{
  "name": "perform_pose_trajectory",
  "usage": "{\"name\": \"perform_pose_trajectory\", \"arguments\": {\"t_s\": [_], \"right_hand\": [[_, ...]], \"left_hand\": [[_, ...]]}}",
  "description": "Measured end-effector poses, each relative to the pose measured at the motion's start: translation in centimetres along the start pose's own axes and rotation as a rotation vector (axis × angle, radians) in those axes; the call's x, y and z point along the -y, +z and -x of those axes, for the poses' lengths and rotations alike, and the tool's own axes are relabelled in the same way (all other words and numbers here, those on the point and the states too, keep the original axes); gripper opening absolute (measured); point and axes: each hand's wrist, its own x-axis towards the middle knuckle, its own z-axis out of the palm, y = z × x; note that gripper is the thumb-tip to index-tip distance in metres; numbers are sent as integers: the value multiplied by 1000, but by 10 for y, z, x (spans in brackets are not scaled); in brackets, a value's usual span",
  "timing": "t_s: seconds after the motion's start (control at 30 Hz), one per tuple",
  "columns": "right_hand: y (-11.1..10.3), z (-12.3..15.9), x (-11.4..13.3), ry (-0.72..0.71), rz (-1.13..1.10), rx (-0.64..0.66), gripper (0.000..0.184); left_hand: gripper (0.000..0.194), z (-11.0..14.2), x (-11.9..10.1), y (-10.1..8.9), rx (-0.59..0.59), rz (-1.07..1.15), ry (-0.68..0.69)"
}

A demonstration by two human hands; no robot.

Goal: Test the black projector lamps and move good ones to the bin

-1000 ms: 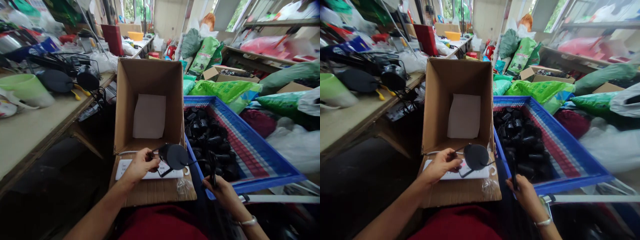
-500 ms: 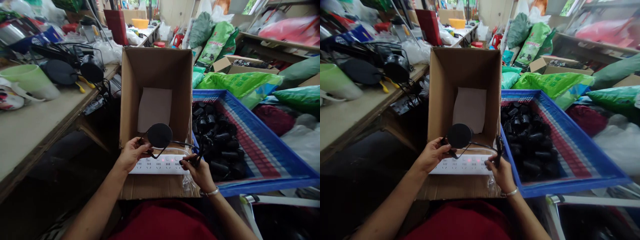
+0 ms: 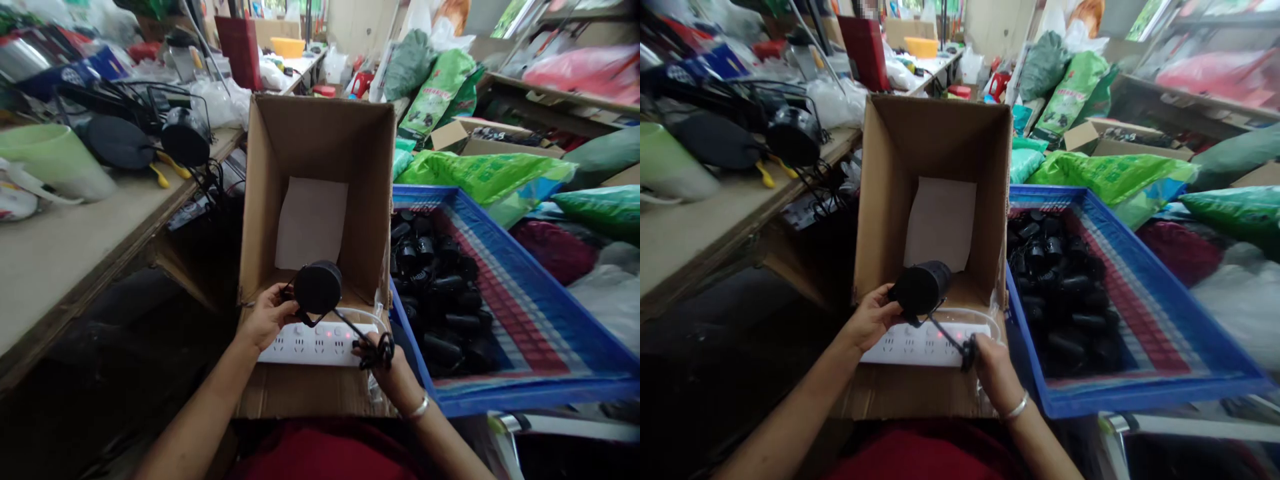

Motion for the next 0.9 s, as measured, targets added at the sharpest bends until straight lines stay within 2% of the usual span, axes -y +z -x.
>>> {"name": "perform_pose_trajectory", "arguments": {"t_s": [0.2, 0.43, 0.63, 0.83, 0.9], "right_hand": [[4, -1, 2, -23, -20, 22, 9], [18, -3, -7, 100, -206, -113, 10], [27, -3, -17, 161, -188, -175, 18], [20, -4, -27, 51, -36, -38, 18], [17, -5, -27, 35, 8, -28, 19]], "left_hand": [[48, -16, 7, -5, -7, 31, 70], [47, -17, 0, -2, -62, 28, 144], [46, -13, -4, -4, -148, 9, 193], [44, -6, -9, -2, -170, -15, 204], [44, -5, -10, -1, -172, -13, 209]]}}
